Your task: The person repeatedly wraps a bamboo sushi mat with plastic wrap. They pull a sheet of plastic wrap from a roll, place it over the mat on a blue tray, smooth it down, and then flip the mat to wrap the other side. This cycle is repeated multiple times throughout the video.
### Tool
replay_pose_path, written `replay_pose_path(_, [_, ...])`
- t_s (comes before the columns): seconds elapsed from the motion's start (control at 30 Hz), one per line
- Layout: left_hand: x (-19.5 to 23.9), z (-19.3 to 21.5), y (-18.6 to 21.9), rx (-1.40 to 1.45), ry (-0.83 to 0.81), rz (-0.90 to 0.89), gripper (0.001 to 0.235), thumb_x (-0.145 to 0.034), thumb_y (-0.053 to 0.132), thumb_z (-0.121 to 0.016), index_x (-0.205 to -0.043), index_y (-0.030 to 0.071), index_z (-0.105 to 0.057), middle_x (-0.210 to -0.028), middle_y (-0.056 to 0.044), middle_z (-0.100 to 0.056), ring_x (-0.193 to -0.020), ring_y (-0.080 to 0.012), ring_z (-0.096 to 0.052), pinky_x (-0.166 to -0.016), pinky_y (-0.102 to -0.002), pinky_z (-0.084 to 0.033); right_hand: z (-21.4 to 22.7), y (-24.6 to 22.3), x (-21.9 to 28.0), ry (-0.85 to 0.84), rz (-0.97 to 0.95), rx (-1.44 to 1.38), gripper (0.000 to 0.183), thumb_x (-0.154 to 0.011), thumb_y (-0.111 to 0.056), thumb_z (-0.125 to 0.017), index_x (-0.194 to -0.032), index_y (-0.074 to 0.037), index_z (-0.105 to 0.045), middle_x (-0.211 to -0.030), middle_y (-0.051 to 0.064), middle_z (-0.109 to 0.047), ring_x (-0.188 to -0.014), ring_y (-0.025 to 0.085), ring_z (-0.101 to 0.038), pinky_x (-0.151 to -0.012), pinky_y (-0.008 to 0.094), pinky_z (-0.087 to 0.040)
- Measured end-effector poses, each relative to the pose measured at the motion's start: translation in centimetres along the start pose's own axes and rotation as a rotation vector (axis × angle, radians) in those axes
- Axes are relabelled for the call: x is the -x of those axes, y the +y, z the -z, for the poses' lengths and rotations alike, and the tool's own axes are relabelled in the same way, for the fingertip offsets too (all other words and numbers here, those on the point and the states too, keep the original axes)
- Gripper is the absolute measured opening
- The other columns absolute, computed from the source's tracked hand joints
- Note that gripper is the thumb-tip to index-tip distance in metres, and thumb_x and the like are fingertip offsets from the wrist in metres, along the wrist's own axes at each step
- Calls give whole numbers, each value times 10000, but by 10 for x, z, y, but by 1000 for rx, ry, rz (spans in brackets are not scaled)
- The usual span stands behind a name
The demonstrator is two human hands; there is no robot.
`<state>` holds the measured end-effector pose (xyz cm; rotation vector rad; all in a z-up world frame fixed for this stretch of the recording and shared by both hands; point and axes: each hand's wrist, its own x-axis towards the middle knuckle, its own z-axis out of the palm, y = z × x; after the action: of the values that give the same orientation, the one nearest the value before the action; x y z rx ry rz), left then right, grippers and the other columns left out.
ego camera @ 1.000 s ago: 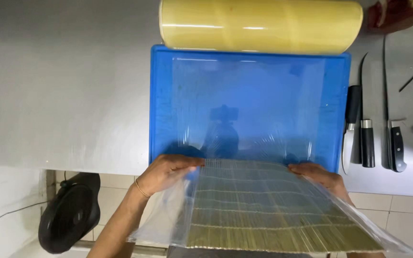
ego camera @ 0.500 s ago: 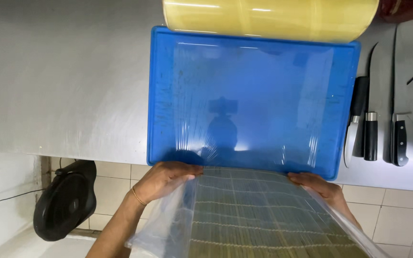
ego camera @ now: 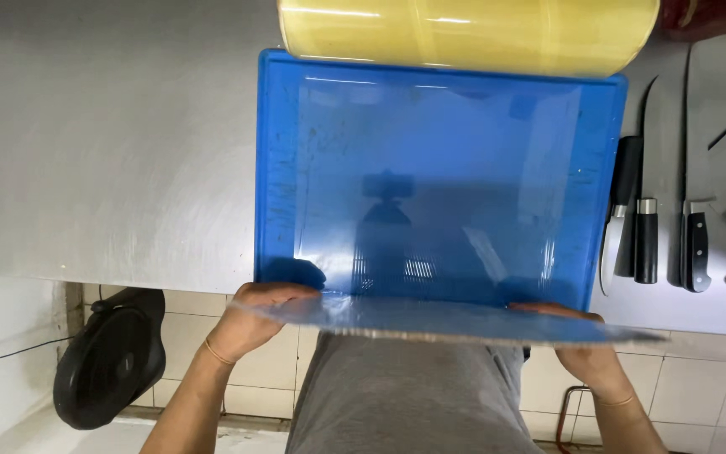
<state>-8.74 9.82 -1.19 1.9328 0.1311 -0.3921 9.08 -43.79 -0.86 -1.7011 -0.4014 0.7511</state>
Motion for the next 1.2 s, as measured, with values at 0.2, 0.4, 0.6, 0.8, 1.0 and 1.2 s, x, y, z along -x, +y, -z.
replay_pose_path(0.2, [-26,6,30,18,161,483,262,-934,369,-868,-1116,200,-953,-1124,84,-947,-947,-26,-855,-944,-181,-655,3,8,-22,308,-502,179,220,-1035,-134,-785,-1189,-21,-894,-1176,69,-901,-1132,159,-785,-1055,314,-597])
replay_pose_path(0.4, [-61,30,52,199,45,801,238,-1002,338,-834,-1084,128,-910,-999,-15,-902,-886,-118,-780,-638,-297,-624,19,34,-39,475,-670,-137,157,-1060,-54,-805,-1192,-65,-720,-1034,95,-807,-954,150,-706,-817,314,-576])
replay_pose_path(0.6, [-77,47,68,383,-20,886,312,-977,267,-841,-1161,15,-863,-1026,-105,-842,-990,-213,-810,-809,-378,-711,8,-30,-67,480,-776,-124,195,-1067,-68,-764,-1228,-19,-665,-1155,164,-816,-1129,231,-751,-985,386,-625])
replay_pose_path(0.8, [-148,58,92,51,155,694,636,-913,495,-833,-1458,198,-692,-1106,-43,-842,-1033,-171,-792,-891,-315,-594,21,-52,-135,505,-538,230,443,-1070,-171,-794,-1433,-44,-575,-1127,133,-779,-926,235,-724,-824,361,-599])
replay_pose_path(1.0, [-208,42,66,-162,512,247,793,-1063,186,-777,-1723,146,-340,-1310,-394,-748,-1274,-581,-717,-1092,-655,-590,57,14,-202,618,-80,581,447,-1097,-174,-900,-1434,-69,-626,-1051,135,-774,-905,316,-750,-789,430,-589])
replay_pose_path(1.2, [-220,2,45,-649,751,83,895,-957,47,-812,-1737,75,-373,-1238,-197,-747,-1241,-413,-684,-1010,-511,-552,27,14,-206,650,-4,847,322,-1101,-145,-836,-1317,-129,-598,-984,92,-769,-888,370,-794,-770,477,-607])
